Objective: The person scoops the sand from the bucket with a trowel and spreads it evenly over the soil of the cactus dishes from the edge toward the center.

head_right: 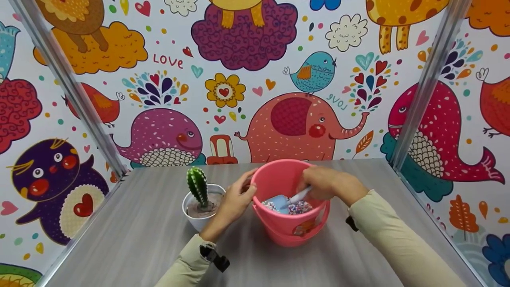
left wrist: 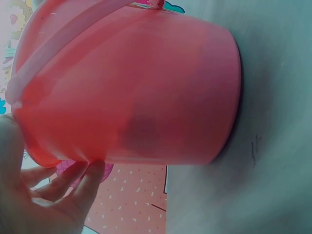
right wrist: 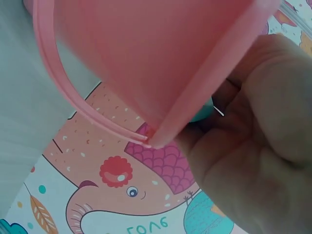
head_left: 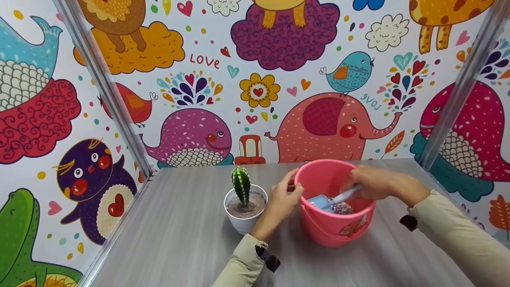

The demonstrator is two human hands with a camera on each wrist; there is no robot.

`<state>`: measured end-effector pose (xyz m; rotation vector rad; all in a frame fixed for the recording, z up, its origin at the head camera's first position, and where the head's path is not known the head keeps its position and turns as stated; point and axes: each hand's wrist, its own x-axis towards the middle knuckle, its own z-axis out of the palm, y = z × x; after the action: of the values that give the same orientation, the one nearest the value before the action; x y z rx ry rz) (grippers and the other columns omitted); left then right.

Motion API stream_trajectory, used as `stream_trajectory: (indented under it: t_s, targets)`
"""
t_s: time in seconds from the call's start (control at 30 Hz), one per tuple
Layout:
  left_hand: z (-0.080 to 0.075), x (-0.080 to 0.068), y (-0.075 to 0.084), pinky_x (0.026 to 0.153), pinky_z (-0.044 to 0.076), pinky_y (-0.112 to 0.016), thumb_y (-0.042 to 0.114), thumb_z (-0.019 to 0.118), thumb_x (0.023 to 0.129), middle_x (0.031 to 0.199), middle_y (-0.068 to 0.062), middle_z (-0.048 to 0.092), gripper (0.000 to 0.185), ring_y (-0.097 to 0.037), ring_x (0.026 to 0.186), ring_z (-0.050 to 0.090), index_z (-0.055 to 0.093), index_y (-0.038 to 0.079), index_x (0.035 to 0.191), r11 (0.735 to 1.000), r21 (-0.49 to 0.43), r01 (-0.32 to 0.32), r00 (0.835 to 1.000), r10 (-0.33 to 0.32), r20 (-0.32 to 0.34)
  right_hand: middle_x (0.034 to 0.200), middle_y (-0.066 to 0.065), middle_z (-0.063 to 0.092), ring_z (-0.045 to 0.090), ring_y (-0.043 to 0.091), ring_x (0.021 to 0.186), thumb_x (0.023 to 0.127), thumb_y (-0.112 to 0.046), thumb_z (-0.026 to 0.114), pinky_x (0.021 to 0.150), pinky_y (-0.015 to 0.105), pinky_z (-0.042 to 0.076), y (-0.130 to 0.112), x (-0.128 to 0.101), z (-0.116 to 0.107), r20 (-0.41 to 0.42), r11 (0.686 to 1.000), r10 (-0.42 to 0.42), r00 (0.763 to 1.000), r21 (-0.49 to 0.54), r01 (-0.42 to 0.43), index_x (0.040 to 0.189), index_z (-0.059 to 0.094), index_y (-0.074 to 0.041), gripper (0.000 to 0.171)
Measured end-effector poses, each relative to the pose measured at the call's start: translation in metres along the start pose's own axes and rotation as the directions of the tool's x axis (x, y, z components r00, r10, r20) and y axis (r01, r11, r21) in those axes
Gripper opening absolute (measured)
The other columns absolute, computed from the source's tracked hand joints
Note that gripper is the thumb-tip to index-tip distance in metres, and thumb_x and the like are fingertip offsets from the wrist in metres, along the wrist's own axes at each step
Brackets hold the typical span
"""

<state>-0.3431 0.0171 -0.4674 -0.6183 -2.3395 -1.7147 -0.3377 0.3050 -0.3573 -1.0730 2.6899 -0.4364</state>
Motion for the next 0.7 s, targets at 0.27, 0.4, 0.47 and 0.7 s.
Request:
stream_trajectory:
  t_s: [0.27,0.4,0.47,0.7]
  targets:
    - [0.000,0.000,0.000,0.083,0.066,-0.026,0.024,0.063,0.104,0.130,-0.012,0.078,0.052,-0.020,0.112,0.076,0.059,0.019,0.156,1.000,0.011,0.004,1.000,-0.004,-0.008,0.118,-0.002,0.082,0.076,0.021,0.108,0.094,-0.020,0.086,0.080,0.025,0.066,0.005,-0.009,-0.004,-0.019,0.997,-0.006,1.000,0.076,0.008,0.124,0.084,-0.020,0.030]
    - [0.000,0.000,-0.001,0.083,0.066,-0.026,0.023,0.063,0.104,0.131,-0.011,0.077,0.053,-0.019,0.112,0.076,0.058,0.019,0.156,1.000,0.012,0.007,1.000,-0.007,-0.008,0.121,0.000,0.081,0.076,0.023,0.109,0.093,-0.018,0.086,0.080,0.026,0.067,0.006,-0.015,-0.007,-0.037,0.997,0.020,0.999,0.081,-0.017,0.126,0.083,-0.019,0.033]
    - [0.000,0.000,-0.002,0.083,0.066,-0.027,0.023,0.063,0.104,0.131,-0.011,0.077,0.053,-0.020,0.112,0.076,0.058,0.018,0.157,1.000,0.014,0.006,1.000,-0.006,-0.009,0.119,0.001,0.082,0.078,0.022,0.106,0.093,-0.017,0.086,0.079,0.027,0.067,0.006,-0.018,-0.009,-0.050,0.997,0.020,0.999,0.078,-0.016,0.126,0.083,-0.017,0.034]
    - [0.001,0.000,-0.003,0.083,0.067,-0.027,0.026,0.060,0.105,0.132,-0.010,0.077,0.052,-0.020,0.112,0.076,0.058,0.020,0.157,1.000,0.017,0.006,1.000,-0.005,-0.007,0.111,0.004,0.084,0.079,0.016,0.094,0.094,-0.013,0.084,0.077,0.027,0.067,0.009,-0.028,-0.015,-0.079,0.996,0.019,0.997,0.085,-0.012,0.129,0.080,-0.009,0.035]
